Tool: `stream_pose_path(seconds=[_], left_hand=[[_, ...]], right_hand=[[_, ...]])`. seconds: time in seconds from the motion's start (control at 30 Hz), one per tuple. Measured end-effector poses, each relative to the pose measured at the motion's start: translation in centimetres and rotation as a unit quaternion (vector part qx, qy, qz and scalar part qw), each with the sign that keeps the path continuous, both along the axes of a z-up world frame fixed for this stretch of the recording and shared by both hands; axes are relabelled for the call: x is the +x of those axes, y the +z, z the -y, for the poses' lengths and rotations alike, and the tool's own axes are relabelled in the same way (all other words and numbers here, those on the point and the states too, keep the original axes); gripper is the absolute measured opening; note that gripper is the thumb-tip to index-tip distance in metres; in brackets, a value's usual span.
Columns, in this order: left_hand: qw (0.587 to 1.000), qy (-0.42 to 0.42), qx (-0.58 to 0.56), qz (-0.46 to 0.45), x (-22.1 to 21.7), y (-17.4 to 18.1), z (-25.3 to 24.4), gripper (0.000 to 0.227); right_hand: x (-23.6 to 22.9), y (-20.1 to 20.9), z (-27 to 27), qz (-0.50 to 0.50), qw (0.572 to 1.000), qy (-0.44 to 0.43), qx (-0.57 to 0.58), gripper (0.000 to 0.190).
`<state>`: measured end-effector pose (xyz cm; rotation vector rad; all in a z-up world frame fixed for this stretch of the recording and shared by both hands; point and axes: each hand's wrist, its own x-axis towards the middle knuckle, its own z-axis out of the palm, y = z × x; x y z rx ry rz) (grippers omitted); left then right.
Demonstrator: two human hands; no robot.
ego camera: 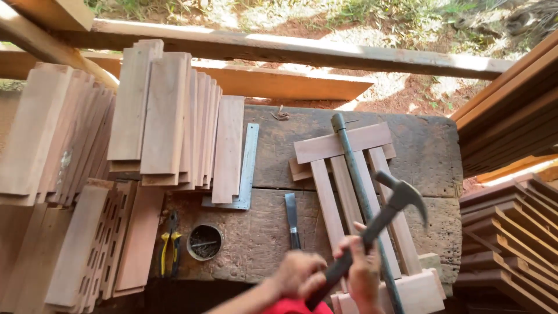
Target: The person assembles a slatted wooden frame on a workbench, placing wood slats between cross rails and positioning a long metal bar clamp across the assembly. They tighten the clamp, tap components with a hammer, and use a chisel and try square while aligning the frame.
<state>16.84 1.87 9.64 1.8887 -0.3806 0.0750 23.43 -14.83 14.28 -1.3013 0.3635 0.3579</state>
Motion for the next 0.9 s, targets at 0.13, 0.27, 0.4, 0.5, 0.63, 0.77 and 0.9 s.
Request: stream_pose_path(seconds=[0.13,0.27,0.4,0.5,0.63,0.77,0.9], left_hand=[[0.976,0.185,0.072,0.088,15.5,-5.4,-2.9,0.025],[0.912,0.291,0.273,-0.094,31.6,-13.2,-3.6,0.028],[0.84,0.163,0.333,-0.397,37.8,-17.7,-2.3,0.065],[0.835,0.142,0.31,-0.432,37.9,-13.9,-3.2,0.06],[0.827,0.134,0.376,-0.395,38.0,-15.8,-2.7,0.055],[0.809,0.111,0.286,-0.502,38.3,-11.3,-3.5,0.068],[0.806,0.111,0.284,-0.507,38.8,-12.2,-3.5,0.068]], right_hand=[[2.4,-4.1,5.7,-0.023,0.988,-0.051,-0.141,0.036],[5.9,-6.8,7.3,-0.091,0.968,-0.021,-0.234,0.019],[11.5,-5.4,4.8,-0.077,0.945,0.045,-0.314,0.026],[17.2,-2.2,2.2,-0.019,0.881,0.133,-0.453,0.032],[20.6,-5.4,2.3,0.093,0.825,0.156,-0.535,0.042],[22.6,-13.9,5.0,0.029,0.762,0.22,-0.608,0.039],[23.9,-12.3,5.2,-0.011,0.784,0.233,-0.575,0.039]])
